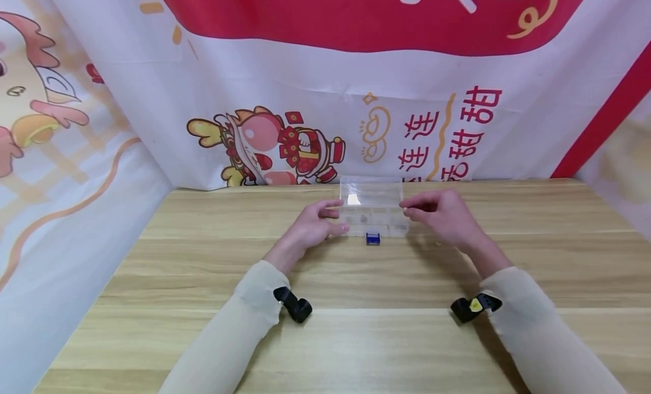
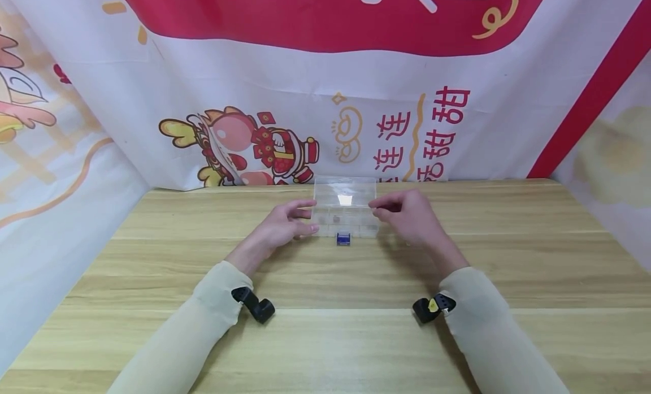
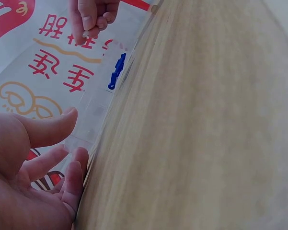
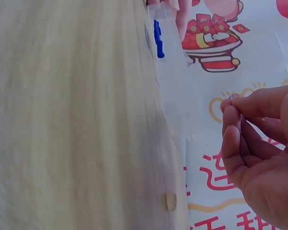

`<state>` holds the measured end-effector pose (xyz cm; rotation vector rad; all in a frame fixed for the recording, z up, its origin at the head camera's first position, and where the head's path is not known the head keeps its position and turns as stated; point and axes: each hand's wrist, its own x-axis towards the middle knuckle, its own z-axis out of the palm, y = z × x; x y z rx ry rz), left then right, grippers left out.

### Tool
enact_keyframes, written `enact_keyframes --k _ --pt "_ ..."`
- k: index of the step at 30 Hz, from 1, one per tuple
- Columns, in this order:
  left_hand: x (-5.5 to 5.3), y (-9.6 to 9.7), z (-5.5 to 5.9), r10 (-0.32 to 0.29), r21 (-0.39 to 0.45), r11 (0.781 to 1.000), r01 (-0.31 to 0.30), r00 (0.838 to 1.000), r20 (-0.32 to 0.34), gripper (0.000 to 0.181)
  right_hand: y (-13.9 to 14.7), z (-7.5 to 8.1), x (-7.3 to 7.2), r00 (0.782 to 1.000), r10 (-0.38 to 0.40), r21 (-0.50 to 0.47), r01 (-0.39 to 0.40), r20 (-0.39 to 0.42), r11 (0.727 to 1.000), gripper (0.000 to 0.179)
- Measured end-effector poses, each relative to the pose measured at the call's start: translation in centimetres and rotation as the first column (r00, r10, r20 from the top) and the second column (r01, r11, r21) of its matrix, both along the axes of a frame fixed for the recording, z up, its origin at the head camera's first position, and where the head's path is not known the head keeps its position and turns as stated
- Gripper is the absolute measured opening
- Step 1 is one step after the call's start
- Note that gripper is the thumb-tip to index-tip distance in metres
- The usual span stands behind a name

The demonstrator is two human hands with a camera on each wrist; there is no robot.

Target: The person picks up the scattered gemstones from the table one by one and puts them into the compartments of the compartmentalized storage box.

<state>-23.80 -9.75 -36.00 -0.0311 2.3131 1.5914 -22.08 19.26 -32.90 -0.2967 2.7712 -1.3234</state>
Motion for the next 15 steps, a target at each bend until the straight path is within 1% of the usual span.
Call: enact_keyframes --k 5,15 --pt "0.0 0.0 0.0 -0.001 -0.001 1.0 0.001 1.0 0.0 0.062 -0.8 0.0 0.2 1.0 0.0 -0.023 0.0 0.002 1.0 0.025" --pt "0.1 0.0 0.1 -0.002 0.006 1.0 0.002 1.0 0.001 0.063 -2.0 -0.4 0.3 0.999 0.013 -0.042 -0.011 0.05 0.999 0.025"
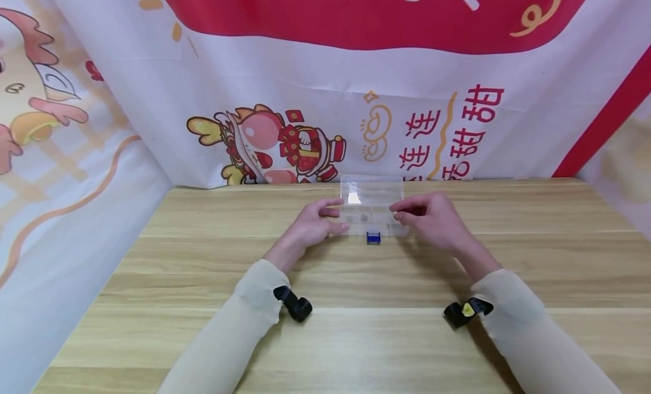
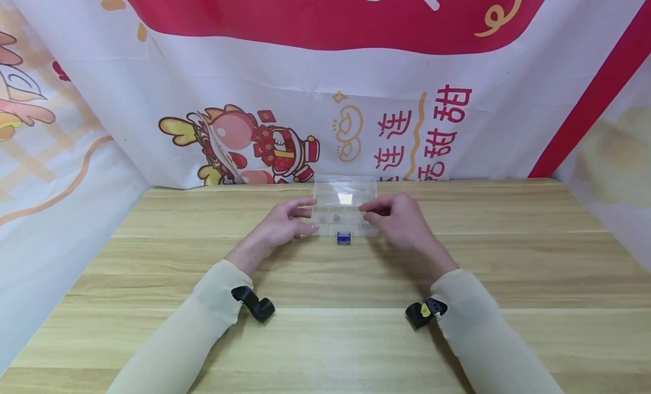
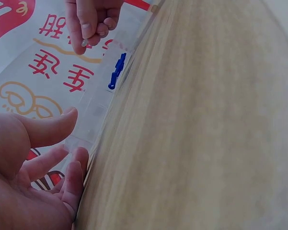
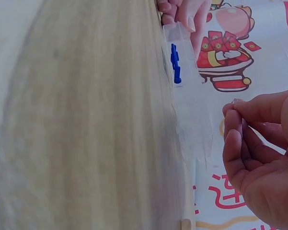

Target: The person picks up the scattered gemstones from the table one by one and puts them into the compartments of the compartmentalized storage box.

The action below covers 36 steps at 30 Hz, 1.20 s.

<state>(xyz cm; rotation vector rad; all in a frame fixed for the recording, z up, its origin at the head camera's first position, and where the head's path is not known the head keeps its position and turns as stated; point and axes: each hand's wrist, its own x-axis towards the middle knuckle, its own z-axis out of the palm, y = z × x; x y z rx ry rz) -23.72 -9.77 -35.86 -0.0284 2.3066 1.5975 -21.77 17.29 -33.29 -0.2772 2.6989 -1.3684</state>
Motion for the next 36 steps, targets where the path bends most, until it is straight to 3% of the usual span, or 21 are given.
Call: enact_keyframes --k 23,36 --pt "-0.1 0.1 0.0 0.012 -0.005 1.0 -0.012 1.0 0.01 0.063 -0.6 -0.9 0.0 0.998 0.054 0.08 -0.057 0.043 0.995 0.02" --pt "-0.1 0.0 0.0 0.006 0.002 1.0 -0.006 1.0 0.009 0.063 -0.7 -1.3 -0.1 0.998 0.067 0.133 -0.068 0.012 0.989 0.02"
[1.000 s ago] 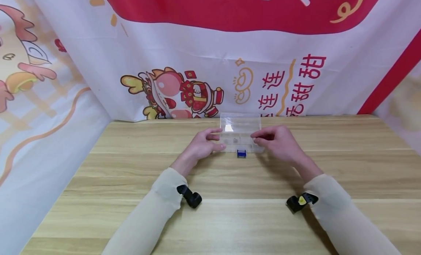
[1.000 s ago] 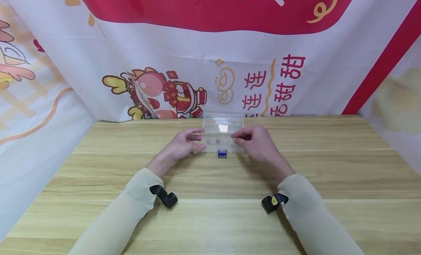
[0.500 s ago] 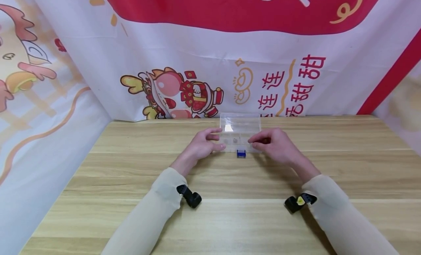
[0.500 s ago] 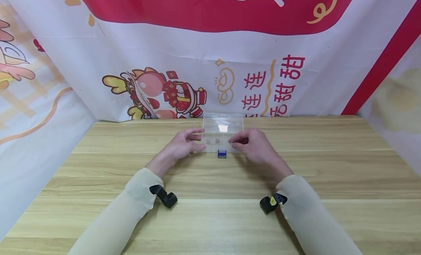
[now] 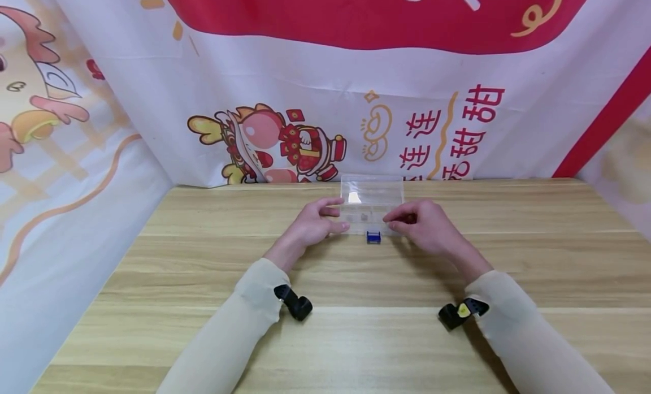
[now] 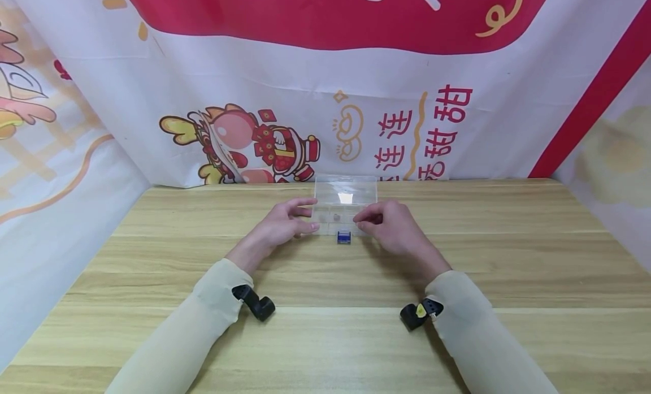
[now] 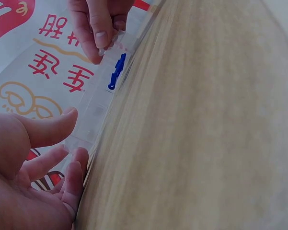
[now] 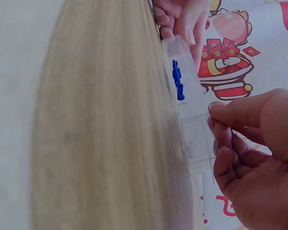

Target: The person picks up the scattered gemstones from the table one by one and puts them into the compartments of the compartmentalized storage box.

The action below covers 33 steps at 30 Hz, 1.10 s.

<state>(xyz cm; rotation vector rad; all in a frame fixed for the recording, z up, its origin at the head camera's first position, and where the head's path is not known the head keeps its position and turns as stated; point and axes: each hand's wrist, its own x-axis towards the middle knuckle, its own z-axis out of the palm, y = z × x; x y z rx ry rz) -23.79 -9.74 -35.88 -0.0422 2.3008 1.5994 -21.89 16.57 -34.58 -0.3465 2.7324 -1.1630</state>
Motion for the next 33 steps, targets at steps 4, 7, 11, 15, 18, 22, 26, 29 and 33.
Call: enact_keyframes --k 4,7,11,15,18,22,26,29,33 --pt "0.05 0.0 0.04 -0.001 0.0 1.0 0.001 1.0 0.0 0.063 -0.07 -0.06 -0.04 1.0 0.003 0.008 -0.003 -0.008 1.0 0.02" --pt "0.01 -0.02 0.02 -0.001 -0.001 1.0 0.001 1.0 0.001 0.063 -0.15 -0.13 -0.05 1.0 0.001 0.016 -0.001 -0.013 1.0 0.019" --pt "-0.08 -0.03 -0.06 0.0 -0.004 1.0 0.0 1.0 -0.001 0.062 -0.22 -0.27 -0.09 1.0 0.0 0.03 0.001 -0.026 1.0 0.019" --pt "-0.06 0.0 -0.07 0.003 -0.004 1.0 -0.003 1.0 -0.005 0.062 -0.26 -0.29 -0.11 0.999 0.003 0.041 -0.001 -0.037 0.999 0.018" --pt "-0.02 0.01 -0.04 0.004 -0.004 1.0 -0.004 1.0 -0.005 0.062 -0.28 -0.22 -0.1 0.999 0.008 0.042 -0.007 -0.037 0.999 0.018" --pt "-0.02 0.0 -0.06 0.004 -0.004 1.0 -0.004 1.0 -0.007 0.062 -0.29 -0.16 -0.07 0.999 0.011 0.048 -0.009 -0.033 0.999 0.018" --pt "-0.02 0.03 -0.03 0.004 0.002 1.0 -0.004 1.0 -0.01 0.062 -0.32 -0.14 -0.06 0.999 0.01 0.058 -0.008 -0.037 0.998 0.018" --pt "0.02 0.05 0.0 0.002 0.002 1.0 -0.002 1.0 -0.011 0.062 -0.34 -0.18 -0.06 0.999 0.012 0.057 -0.01 -0.04 0.998 0.018" --pt "0.1 0.08 0.08 0.002 0.0 1.0 -0.002 1.0 -0.009 0.063 -0.38 -0.25 -0.08 0.999 0.012 0.053 -0.01 -0.039 0.999 0.018"
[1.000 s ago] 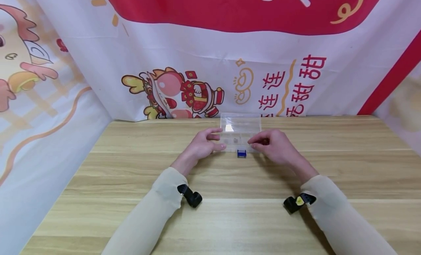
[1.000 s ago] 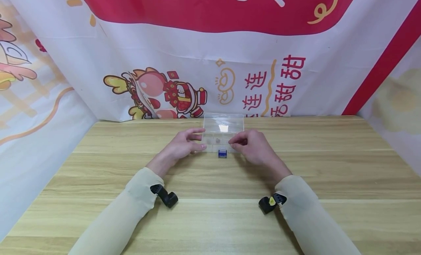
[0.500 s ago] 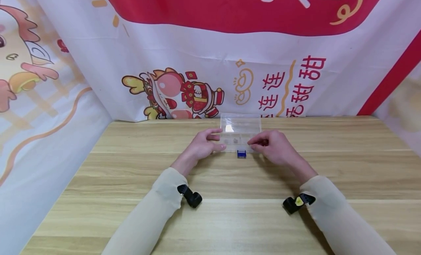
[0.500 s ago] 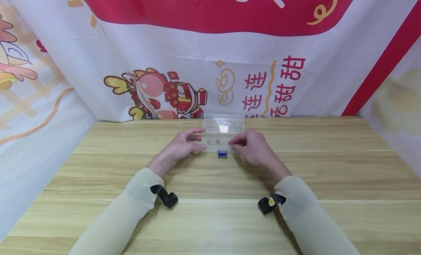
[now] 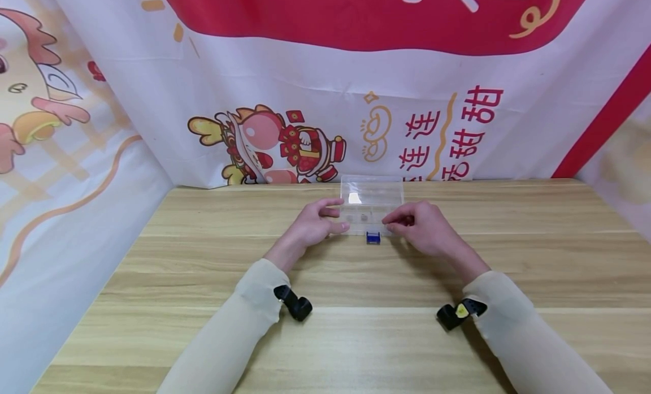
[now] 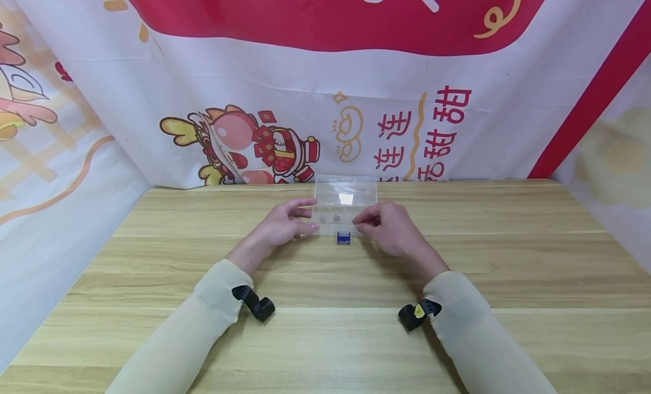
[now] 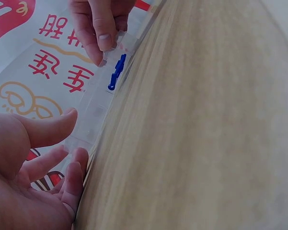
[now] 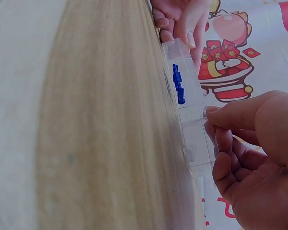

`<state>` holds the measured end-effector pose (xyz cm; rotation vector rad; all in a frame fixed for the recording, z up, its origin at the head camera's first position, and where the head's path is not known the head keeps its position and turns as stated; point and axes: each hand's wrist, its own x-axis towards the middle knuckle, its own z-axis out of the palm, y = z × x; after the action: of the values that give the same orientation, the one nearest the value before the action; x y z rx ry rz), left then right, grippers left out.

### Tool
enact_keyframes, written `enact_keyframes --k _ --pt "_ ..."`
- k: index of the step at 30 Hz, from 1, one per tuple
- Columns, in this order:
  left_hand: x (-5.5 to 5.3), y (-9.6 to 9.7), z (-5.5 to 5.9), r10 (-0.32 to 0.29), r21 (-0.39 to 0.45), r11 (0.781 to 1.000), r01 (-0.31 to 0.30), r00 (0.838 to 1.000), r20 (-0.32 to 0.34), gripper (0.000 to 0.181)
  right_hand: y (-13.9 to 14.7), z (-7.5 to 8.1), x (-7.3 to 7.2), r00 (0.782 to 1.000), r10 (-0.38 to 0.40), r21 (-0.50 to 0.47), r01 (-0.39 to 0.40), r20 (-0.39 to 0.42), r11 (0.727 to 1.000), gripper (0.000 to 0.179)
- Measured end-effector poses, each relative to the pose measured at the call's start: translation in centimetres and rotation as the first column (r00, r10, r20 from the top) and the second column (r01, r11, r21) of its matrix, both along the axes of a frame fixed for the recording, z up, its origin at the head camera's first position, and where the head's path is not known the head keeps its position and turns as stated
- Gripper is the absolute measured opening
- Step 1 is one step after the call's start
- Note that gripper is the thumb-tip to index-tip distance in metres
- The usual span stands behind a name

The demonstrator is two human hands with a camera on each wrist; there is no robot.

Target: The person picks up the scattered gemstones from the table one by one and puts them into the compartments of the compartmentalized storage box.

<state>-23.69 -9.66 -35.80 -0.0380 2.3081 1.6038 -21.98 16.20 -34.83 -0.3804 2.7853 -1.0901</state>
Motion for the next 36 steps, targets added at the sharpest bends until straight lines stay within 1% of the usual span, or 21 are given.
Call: enact_keyframes --k 27,36 --pt "0.07 0.0 0.03 0.004 -0.007 1.0 -0.004 1.0 0.004 0.062 0.03 0.05 0.07 1.0 -0.008 0.003 0.008 0.01 1.0 0.018" --pt "-0.08 -0.02 -0.11 0.003 -0.004 1.0 -0.003 1.0 0.003 0.062 0.04 0.05 0.06 1.0 -0.011 0.006 0.011 0.016 1.0 0.018"
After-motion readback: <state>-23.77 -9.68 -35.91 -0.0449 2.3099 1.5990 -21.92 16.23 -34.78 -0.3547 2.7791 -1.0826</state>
